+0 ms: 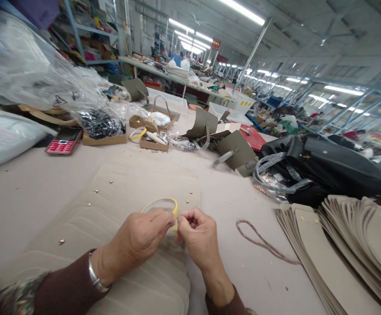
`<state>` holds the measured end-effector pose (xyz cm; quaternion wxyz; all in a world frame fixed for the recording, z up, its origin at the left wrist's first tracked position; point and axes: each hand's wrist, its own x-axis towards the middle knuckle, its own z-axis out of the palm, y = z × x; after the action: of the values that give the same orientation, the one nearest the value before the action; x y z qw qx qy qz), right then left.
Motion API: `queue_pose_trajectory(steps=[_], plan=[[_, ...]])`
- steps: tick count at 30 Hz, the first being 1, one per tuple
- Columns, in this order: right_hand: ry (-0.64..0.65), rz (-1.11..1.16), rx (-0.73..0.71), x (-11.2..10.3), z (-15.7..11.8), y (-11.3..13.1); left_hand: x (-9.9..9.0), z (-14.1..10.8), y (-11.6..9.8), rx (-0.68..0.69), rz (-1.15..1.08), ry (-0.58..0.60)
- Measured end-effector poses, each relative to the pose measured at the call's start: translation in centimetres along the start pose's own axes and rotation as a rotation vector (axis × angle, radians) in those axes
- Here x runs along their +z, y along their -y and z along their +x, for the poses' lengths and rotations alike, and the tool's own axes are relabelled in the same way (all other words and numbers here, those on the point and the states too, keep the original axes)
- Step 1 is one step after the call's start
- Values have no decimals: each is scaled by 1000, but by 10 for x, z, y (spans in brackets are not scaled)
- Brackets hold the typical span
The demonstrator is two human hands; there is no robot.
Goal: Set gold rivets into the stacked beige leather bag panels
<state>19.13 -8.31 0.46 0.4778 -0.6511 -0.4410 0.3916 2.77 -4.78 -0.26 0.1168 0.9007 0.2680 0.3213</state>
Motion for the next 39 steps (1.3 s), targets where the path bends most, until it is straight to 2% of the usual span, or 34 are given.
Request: queue_pose_trajectory(steps=[3, 7, 10, 15, 22, 34, 39], plan=[[-38, 59, 100, -11, 11, -12, 1, 0, 0, -15, 37, 22], [-12, 34, 141, -23, 19, -30, 5, 3, 11, -122, 225, 195], [17, 35, 154, -24, 21, -37, 8, 4, 18, -160, 218, 266], [21, 50, 146, -23, 23, -40, 15, -2, 13, -145, -41, 172], [26, 24, 119, -22, 23, -42, 34, -8, 5, -281, -210, 153], [16, 32, 105, -19, 22, -40, 40, 1, 1, -339, -77, 241], [6, 22, 95, -18, 22, -40, 33, 2, 13, -254, -44, 129]])
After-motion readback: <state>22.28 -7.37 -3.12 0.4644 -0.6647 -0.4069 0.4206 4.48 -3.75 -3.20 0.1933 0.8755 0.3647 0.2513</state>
